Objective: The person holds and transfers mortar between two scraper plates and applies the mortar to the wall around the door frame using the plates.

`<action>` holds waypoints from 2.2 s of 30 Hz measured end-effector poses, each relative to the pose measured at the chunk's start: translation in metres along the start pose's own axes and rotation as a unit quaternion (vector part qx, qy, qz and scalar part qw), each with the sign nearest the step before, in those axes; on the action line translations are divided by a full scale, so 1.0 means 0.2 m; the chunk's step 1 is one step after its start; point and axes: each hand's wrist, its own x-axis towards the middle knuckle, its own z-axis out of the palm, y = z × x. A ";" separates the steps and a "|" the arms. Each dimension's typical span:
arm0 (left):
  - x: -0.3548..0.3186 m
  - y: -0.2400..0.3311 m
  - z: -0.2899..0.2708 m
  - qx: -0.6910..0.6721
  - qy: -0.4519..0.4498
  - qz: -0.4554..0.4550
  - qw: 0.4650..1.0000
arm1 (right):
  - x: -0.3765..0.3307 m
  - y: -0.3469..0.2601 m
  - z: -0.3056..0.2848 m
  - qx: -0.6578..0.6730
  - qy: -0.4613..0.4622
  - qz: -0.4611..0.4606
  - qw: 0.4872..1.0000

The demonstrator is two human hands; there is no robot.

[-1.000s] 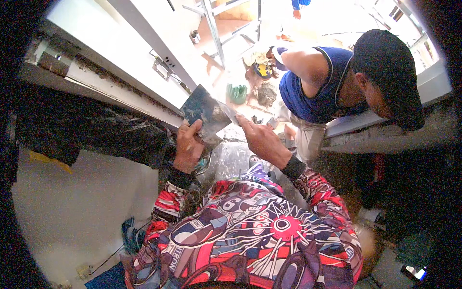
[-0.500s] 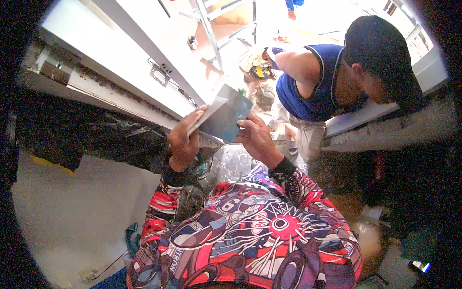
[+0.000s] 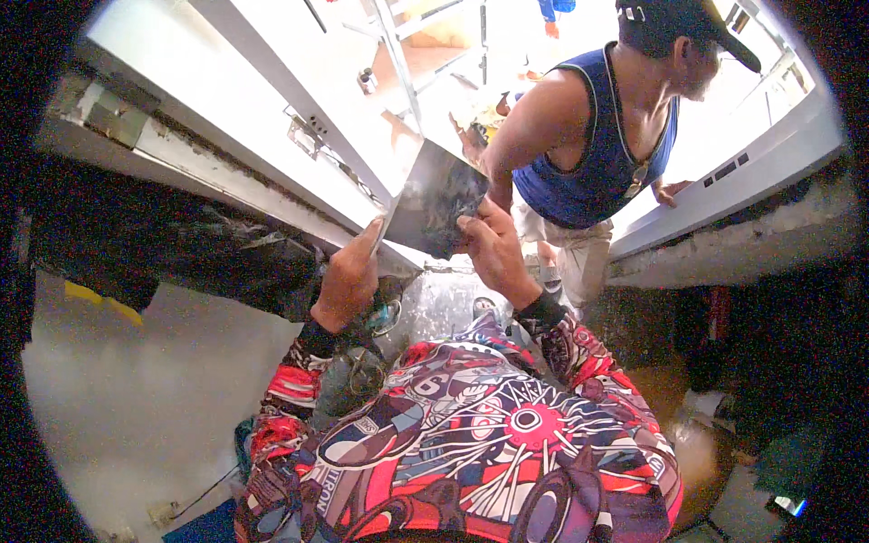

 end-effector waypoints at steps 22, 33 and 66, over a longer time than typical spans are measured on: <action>-0.07 0.16 0.13 -0.660 0.227 -0.417 0.583 | -0.04 0.03 0.09 -0.570 -0.080 -0.222 0.787; -0.04 0.02 -0.07 -0.351 0.263 -0.384 0.813 | -0.07 0.24 -0.18 -0.477 -0.040 -0.009 0.878; -0.40 0.07 -0.14 -0.643 0.294 -0.463 0.535 | 0.18 0.04 0.12 0.140 -0.105 0.128 0.976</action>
